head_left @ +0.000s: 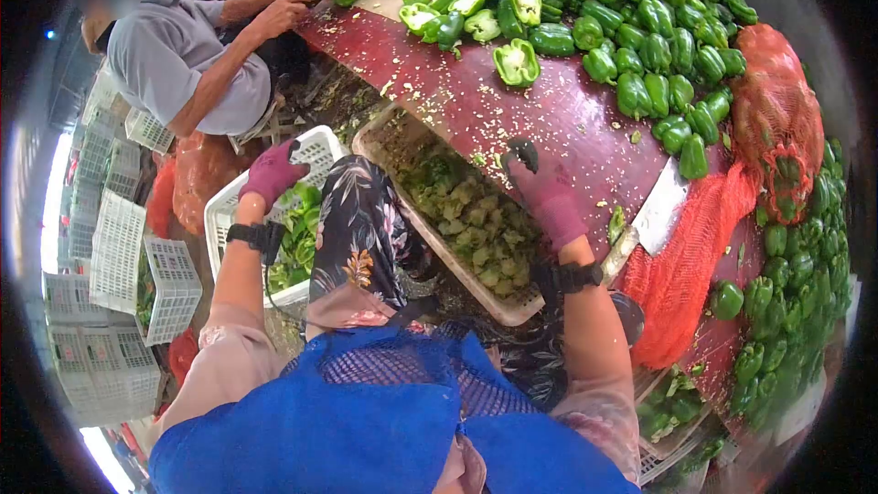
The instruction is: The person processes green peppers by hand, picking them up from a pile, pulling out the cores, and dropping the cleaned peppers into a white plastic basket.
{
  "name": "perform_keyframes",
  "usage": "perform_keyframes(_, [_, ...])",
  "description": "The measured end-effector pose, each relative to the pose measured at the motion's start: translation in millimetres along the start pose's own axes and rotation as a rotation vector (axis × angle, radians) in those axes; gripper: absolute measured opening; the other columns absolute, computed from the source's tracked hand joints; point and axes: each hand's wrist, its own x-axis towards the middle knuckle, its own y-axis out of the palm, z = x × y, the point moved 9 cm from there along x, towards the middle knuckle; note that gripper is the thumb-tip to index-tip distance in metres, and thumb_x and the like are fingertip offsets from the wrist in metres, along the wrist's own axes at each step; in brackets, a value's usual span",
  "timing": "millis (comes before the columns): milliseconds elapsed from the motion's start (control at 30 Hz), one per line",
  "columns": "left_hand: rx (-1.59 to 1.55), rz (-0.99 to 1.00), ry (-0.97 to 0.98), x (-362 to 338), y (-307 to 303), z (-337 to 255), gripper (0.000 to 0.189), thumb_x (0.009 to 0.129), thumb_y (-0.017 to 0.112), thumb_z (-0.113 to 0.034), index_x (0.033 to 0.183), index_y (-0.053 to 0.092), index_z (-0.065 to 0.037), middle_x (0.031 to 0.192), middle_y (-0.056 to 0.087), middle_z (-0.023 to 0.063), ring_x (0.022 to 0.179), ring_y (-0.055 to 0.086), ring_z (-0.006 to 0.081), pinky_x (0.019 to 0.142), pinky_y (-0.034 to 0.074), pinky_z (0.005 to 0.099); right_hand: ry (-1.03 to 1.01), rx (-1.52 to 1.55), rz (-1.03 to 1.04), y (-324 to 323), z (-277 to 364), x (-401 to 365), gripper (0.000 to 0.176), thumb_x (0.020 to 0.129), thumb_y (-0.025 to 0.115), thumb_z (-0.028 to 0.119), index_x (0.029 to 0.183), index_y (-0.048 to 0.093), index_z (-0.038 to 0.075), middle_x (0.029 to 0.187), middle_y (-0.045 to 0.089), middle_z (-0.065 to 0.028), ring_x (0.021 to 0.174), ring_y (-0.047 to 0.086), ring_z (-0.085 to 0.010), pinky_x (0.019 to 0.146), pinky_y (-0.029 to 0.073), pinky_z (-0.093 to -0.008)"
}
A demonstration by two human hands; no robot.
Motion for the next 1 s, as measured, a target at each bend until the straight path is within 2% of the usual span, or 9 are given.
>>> perform_keyframes(100, [-0.22, -0.32, 0.286, 28.2, -26.4, -71.8, 0.057, 0.082, 0.065, -0.036, 0.132, 0.052, -0.012, 0.123, 0.059, 0.0191, 0.115, 0.056, 0.0338, 0.097, 0.043, 0.04, 0.061, 0.161, -0.06, -4.8, -13.0, 5.5, 0.038, 0.087, 0.062, 0.024, 0.115, 0.058, 0.0, 0.1, 0.067, -0.0154, 0.091, 0.064, -0.0266, 0.08, 0.049, -0.0374])
perform_keyframes(233, [-0.466, -0.107, 0.738, 33.8, -38.1, -263.3, 0.07, 0.084, 0.063, -0.045, 0.142, 0.039, -0.014, 0.135, 0.05, 0.0196, 0.124, 0.049, 0.0329, 0.102, 0.04, 0.0411, 0.134, 0.563, -0.105, -1.3, -35.6, 20.2, 0.038, 0.09, 0.061, 0.021, 0.122, 0.054, 0.001, 0.104, 0.065, -0.0105, 0.083, 0.063, -0.0195, 0.072, 0.052, -0.0321])
perform_keyframes(400, [-0.155, -0.119, 0.512, 104.8, 37.8, -383.5, 0.088, 0.076, 0.067, -0.056, 0.146, 0.03, -0.017, 0.144, 0.036, 0.0249, 0.131, 0.041, 0.0378, 0.106, 0.037, 0.0445, 0.135, 0.831, -0.299, -49.2, -35.0, 21.0, 0.036, 0.091, 0.062, 0.023, 0.117, 0.053, 0.0, 0.103, 0.063, -0.0126, 0.078, 0.063, -0.0196, 0.07, 0.055, -0.0326])
perform_keyframes(500, [-0.03, -0.251, 0.407, 91.0, 52.1, -404.9, 0.072, 0.075, 0.071, -0.039, 0.138, 0.044, -0.018, 0.143, 0.041, 0.0193, 0.123, 0.051, 0.033, 0.097, 0.046, 0.0416, 0.079, 0.895, -0.367, -72.0, -40.0, 25.2, 0.036, 0.091, 0.063, 0.023, 0.115, 0.053, 0.0, 0.098, 0.064, -0.0152, 0.074, 0.064, -0.0202, 0.068, 0.055, -0.0323])
perform_keyframes(533, [0.031, -0.106, 0.376, 110.3, 69.5, -408.1, 0.074, 0.084, 0.055, -0.047, 0.15, 0.022, -0.034, 0.158, 0.006, 0.0163, 0.128, 0.043, 0.0446, 0.098, 0.043, 0.0509, 0.071, 0.922, -0.362, -73.2, -43.7, 29.4, 0.035, 0.091, 0.063, 0.023, 0.115, 0.053, 0.0, 0.098, 0.064, -0.0154, 0.073, 0.064, -0.0201, 0.068, 0.055, -0.0323])
perform_keyframes(667, [-0.175, -0.171, 0.505, 91.5, 31.8, -396.5, 0.04, 0.082, 0.059, -0.041, 0.116, 0.064, -0.019, 0.113, 0.063, 0.0229, 0.1, 0.063, 0.03, 0.084, 0.05, 0.0446, 0.153, 0.859, -0.294, -66.8, -41.3, 25.5, 0.03, 0.092, 0.06, 0.018, 0.115, 0.054, 0.001, 0.095, 0.064, -0.0147, 0.071, 0.064, -0.0202, 0.062, 0.055, -0.0325])
perform_keyframes(700, [-0.631, 0.223, 0.373, 70.9, 33.9, -387.4, 0.034, 0.083, 0.06, -0.031, 0.112, 0.064, -0.014, 0.102, 0.066, 0.0195, 0.095, 0.063, 0.0295, 0.082, 0.051, 0.0421, 0.168, 0.815, -0.259, -63.9, -44.6, 27.4, 0.029, 0.092, 0.06, 0.018, 0.116, 0.053, 0.001, 0.096, 0.064, -0.0145, 0.071, 0.064, -0.0203, 0.061, 0.055, -0.0326])
perform_keyframes(767, [-0.779, 0.189, 0.701, 120.8, 61.2, -379.3, 0.031, 0.084, 0.062, -0.019, 0.113, 0.063, -0.009, 0.108, 0.065, 0.0166, 0.098, 0.062, 0.0251, 0.083, 0.051, 0.0394, 0.215, 0.869, -0.203, -55.1, -58.3, 28.7, 0.03, 0.092, 0.06, 0.019, 0.116, 0.053, 0.003, 0.103, 0.063, -0.0143, 0.073, 0.065, -0.0217, 0.061, 0.056, -0.0327])
perform_keyframes(1000, [-0.783, 0.39, 1.041, -11.3, 27.7, -340.7, 0.056, 0.085, 0.06, -0.017, 0.139, 0.042, -0.013, 0.137, 0.049, 0.0103, 0.122, 0.05, 0.0221, 0.097, 0.046, 0.0343, 0.158, 0.832, 0.087, -3.6, -47.9, 23.3, 0.042, 0.09, 0.062, 0.025, 0.124, 0.052, 0.002, 0.111, 0.06, -0.0124, 0.09, 0.063, -0.0231, 0.076, 0.056, -0.0358])
